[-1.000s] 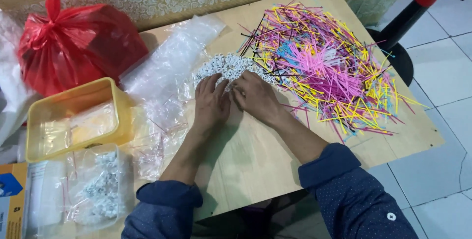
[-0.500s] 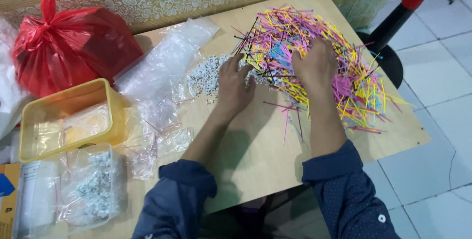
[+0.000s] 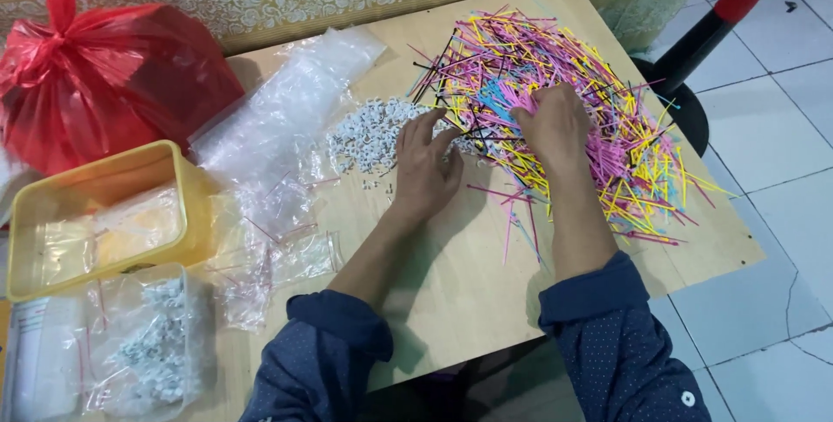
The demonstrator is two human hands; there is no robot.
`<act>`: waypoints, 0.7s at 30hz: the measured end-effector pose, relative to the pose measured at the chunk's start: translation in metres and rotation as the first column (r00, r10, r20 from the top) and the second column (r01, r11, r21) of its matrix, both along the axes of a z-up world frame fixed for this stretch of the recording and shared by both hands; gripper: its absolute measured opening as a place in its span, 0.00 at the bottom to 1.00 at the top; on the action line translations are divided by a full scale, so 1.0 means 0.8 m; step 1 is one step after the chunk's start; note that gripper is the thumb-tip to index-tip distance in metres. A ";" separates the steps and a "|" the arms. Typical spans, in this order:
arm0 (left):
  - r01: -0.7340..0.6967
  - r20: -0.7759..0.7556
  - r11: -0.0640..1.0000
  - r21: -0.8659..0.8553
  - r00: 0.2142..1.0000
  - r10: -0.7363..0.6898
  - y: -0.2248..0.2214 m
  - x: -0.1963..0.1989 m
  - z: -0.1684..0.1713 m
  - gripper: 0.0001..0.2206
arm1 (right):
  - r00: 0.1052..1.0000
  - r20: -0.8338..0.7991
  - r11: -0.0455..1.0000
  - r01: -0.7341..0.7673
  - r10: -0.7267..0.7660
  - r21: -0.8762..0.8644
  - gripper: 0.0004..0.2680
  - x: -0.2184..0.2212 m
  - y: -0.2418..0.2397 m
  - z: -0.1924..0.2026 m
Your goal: Sorting small white plastic components and colored sticks on a workbench into piles and bags.
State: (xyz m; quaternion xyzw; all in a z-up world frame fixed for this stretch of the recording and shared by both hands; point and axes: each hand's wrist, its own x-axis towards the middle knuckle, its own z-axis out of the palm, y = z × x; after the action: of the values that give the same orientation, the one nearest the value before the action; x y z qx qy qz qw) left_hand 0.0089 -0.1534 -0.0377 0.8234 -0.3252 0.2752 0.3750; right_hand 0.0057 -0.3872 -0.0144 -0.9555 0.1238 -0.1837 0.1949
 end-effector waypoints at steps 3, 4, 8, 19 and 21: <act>-0.005 -0.011 0.999 0.035 1.000 0.006 -0.003 -0.001 -0.009 0.11 | 0.999 -0.034 0.999 -0.022 0.020 -0.046 0.15 0.000 0.003 0.007; -0.007 -0.005 0.999 0.031 1.000 0.008 -0.003 -0.001 -0.006 0.11 | 0.999 -0.027 0.998 -0.023 0.022 -0.050 0.15 0.001 0.003 0.009; -0.002 -0.061 0.999 0.034 0.998 0.004 -0.002 -0.003 -0.003 0.11 | 0.999 -0.043 0.998 -0.028 0.026 -0.064 0.14 0.004 0.004 0.007; 0.008 -0.103 0.999 0.043 0.995 -0.004 -0.003 -0.004 -0.002 0.11 | 0.997 -0.071 0.995 -0.009 0.002 -0.096 0.09 0.015 0.008 -0.006; 0.006 -0.112 0.999 0.051 0.994 0.000 -0.002 -0.004 -0.002 0.11 | 0.998 -0.055 0.996 0.006 -0.011 -0.088 0.08 0.017 0.003 -0.010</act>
State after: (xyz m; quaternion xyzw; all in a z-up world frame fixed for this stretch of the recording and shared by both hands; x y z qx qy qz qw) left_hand 0.0059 -0.1553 -0.0391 0.8464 -0.3117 0.2194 0.3718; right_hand 0.0196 -0.3845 -0.0222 -0.9673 0.1251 -0.1632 0.1486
